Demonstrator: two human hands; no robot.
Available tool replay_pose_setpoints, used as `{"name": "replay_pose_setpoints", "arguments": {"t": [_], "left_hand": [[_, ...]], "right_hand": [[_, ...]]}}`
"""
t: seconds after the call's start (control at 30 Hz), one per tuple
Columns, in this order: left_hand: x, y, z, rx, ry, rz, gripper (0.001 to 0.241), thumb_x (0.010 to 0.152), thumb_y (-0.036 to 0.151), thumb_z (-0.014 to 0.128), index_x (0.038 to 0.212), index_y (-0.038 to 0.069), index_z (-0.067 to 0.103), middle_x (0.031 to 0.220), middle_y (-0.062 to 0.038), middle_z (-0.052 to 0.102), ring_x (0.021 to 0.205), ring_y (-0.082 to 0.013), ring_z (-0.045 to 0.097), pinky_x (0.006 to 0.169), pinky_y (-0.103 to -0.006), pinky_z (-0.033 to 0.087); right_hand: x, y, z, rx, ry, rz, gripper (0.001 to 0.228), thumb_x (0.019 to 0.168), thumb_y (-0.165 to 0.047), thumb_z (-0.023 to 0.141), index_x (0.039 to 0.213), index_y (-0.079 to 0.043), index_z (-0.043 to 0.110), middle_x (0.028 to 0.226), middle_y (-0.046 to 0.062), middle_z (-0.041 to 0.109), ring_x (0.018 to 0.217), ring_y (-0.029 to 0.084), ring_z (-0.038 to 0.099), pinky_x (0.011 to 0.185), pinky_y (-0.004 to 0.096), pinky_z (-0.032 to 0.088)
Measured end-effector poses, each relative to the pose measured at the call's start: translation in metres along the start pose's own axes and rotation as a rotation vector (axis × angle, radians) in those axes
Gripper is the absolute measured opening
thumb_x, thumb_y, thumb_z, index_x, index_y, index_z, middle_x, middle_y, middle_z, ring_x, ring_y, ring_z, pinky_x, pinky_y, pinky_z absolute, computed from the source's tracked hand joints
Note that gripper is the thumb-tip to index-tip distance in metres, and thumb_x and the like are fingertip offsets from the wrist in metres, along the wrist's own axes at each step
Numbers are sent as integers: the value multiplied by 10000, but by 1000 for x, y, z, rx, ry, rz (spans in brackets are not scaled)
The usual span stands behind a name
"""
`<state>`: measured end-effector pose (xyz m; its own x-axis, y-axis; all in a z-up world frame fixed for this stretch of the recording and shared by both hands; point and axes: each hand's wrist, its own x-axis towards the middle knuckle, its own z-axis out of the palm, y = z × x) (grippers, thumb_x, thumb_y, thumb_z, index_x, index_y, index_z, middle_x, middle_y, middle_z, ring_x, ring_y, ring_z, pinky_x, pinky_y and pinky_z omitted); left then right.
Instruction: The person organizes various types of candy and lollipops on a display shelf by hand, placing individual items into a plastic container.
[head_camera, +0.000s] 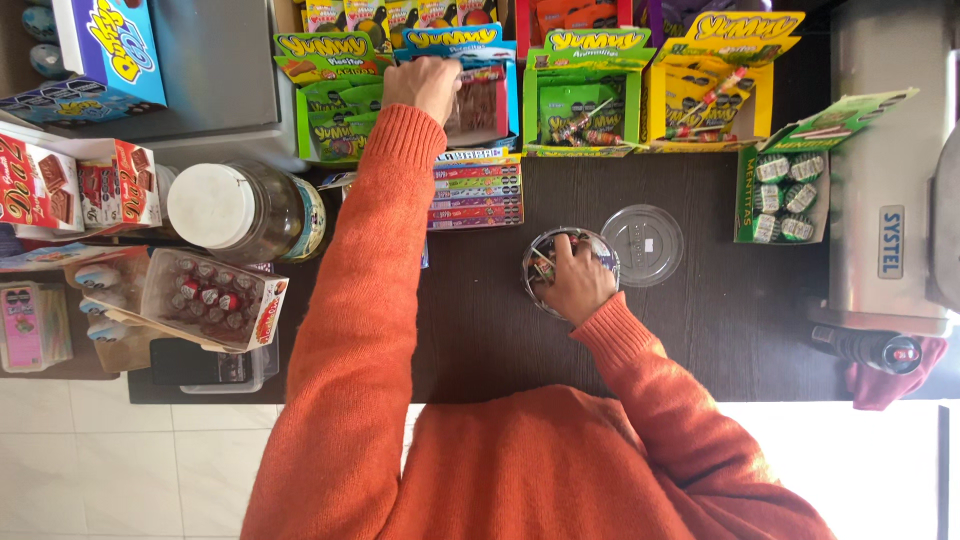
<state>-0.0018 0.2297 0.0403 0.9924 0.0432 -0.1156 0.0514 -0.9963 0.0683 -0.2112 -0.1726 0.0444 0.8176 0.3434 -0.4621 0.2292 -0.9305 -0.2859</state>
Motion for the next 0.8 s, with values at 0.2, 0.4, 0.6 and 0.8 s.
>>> {"name": "replay_pose_setpoints", "arguments": {"t": [0.2, 0.4, 0.6, 0.8], "left_hand": [[-20, 28, -52, 153, 282, 166, 127, 1126, 124, 988, 1114, 140, 862, 848, -35, 825, 651, -167, 734, 603, -393, 694], [-61, 96, -130, 190, 582, 261, 94, 1128, 114, 967, 1166, 191, 929, 816, 39, 776, 628, -112, 597, 526, -293, 478], [-72, 229, -128, -197, 688, 455, 174, 1149, 50, 872, 1100, 206, 931, 800, 42, 791, 601, -137, 720, 494, -387, 616], [-32, 361, -21, -347, 64, 536, 225, 1194, -73, 787, 1094, 127, 816, 788, 31, 694, 618, -105, 683, 532, -300, 716]], "right_hand": [[5, 2, 4, 30, 14, -18, 827, 964, -595, 961, 1487, -133, 518, 1430, 352, 699, 1034, 677, 833, 806, 778, 689], [7, 2, 14, 34, 123, -39, 778, 992, -582, 925, 1523, -140, 566, 1430, 347, 700, 1017, 653, 824, 741, 794, 680], [7, 2, 26, 15, 149, -38, 907, 914, -562, 982, 1616, -170, 562, 1478, 350, 725, 1111, 622, 832, 786, 737, 715], [6, 8, 41, 48, 242, -82, 777, 876, -589, 966, 1424, -157, 625, 1403, 300, 715, 1042, 593, 813, 694, 736, 683]]}}
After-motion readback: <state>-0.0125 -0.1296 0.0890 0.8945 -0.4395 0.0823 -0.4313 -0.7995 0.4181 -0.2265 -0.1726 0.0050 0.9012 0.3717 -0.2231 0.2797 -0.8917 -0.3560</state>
